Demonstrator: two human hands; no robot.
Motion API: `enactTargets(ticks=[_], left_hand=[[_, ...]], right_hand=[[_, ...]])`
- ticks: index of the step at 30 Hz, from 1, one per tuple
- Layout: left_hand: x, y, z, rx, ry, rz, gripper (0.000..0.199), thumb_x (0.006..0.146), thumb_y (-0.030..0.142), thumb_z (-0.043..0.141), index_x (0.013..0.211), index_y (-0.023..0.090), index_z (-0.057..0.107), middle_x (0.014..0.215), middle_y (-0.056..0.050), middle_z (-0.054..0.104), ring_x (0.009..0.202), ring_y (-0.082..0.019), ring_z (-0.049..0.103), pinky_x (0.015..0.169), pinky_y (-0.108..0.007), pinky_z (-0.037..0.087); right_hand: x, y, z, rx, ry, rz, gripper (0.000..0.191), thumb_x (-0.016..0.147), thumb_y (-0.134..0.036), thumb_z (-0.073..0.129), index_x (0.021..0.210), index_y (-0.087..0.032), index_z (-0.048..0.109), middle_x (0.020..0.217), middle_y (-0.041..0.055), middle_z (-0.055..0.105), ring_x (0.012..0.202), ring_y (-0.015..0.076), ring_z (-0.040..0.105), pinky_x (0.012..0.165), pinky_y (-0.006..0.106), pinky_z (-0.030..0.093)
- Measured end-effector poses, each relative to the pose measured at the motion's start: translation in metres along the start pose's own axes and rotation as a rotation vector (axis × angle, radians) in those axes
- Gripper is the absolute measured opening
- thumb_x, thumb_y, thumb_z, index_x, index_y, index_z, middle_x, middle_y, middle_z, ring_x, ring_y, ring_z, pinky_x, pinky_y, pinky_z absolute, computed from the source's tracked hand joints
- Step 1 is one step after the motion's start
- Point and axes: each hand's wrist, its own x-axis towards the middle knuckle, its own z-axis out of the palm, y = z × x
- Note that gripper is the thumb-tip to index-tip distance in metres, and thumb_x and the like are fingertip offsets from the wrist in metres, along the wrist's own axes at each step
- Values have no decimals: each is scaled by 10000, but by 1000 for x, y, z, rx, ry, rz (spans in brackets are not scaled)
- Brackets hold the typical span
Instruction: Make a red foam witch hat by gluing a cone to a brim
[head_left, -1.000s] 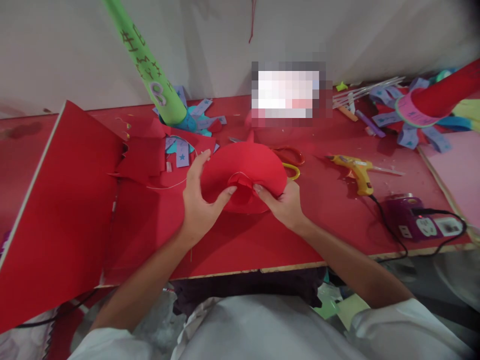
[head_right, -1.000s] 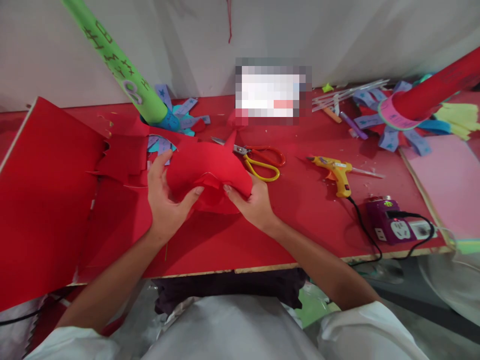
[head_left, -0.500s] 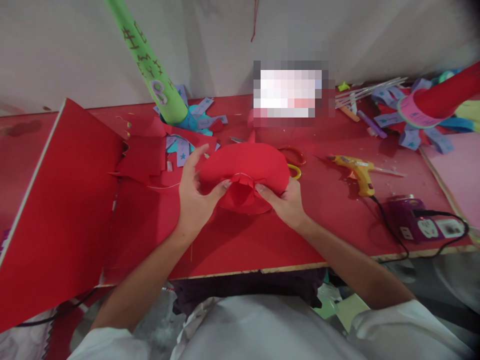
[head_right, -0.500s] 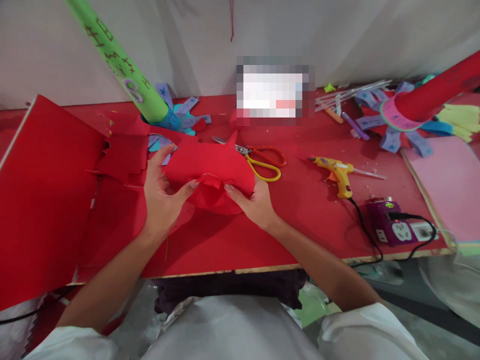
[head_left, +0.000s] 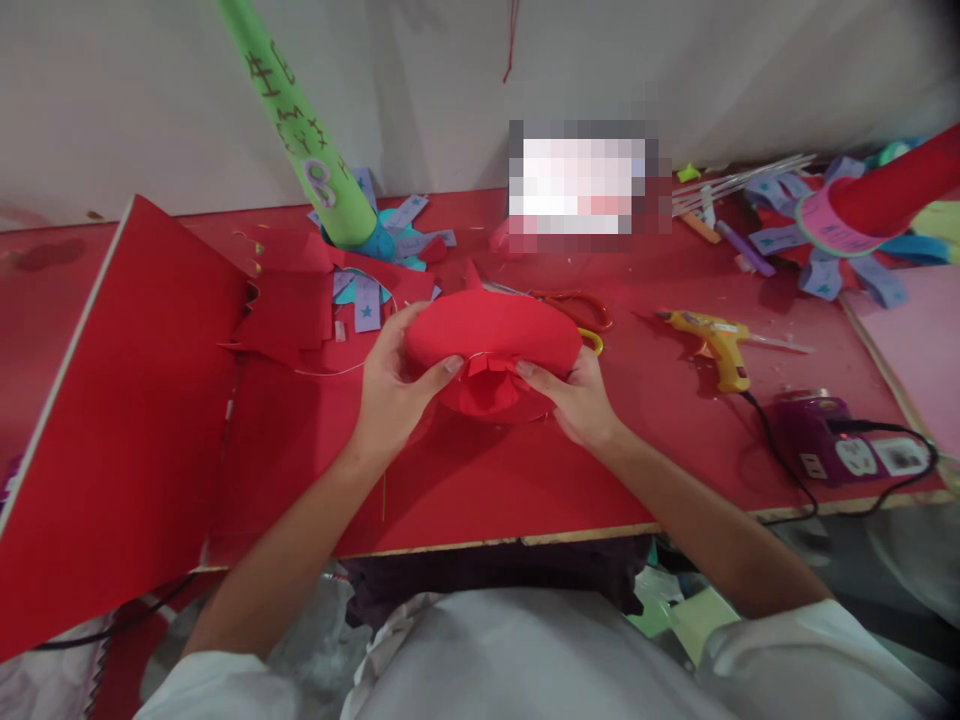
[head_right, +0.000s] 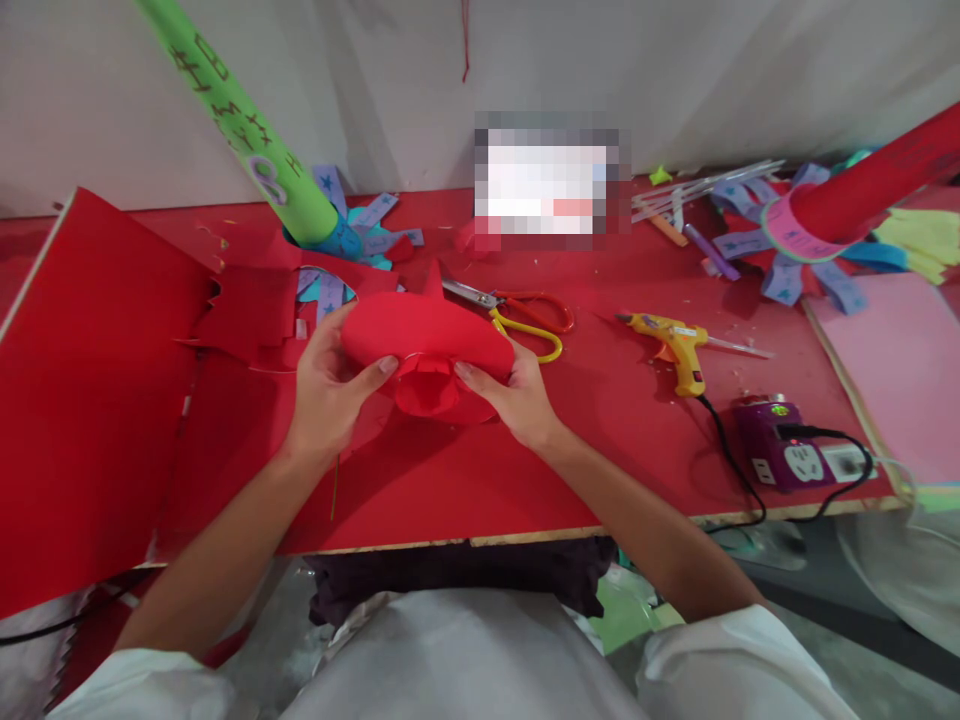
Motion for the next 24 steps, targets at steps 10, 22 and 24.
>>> enactTargets(ticks=[10,22,24], left_hand=[[2,-2,-3,77,-94,116,719,911,606,811,1494,292,531,1541,-125,611,1384,-296,669,1144,-428,592],[4,-9,-11,271,-268,263,1274,727,751,885,1730,378,193,1817,-136,249,1707,-407,213,1386,-621,261],[3,-10,-10,279,-273,244,1287,731,747,886,1735,373,173,1821,-140,236,1711,-403,202,1384,-616,272]], right_hand=[[1,2,-1,-115,53,-91,395,815,-557,897,1048,-258,785,1067,55,850,989,272,815,933,471,694],[3,-6,-2,-77,117,-141,324,837,-505,887,1027,-262,789,1029,28,841,927,223,803,867,388,683],[3,-6,-1,-49,125,-126,339,822,-517,899,1018,-264,786,1012,25,839,911,222,800,852,388,684]])
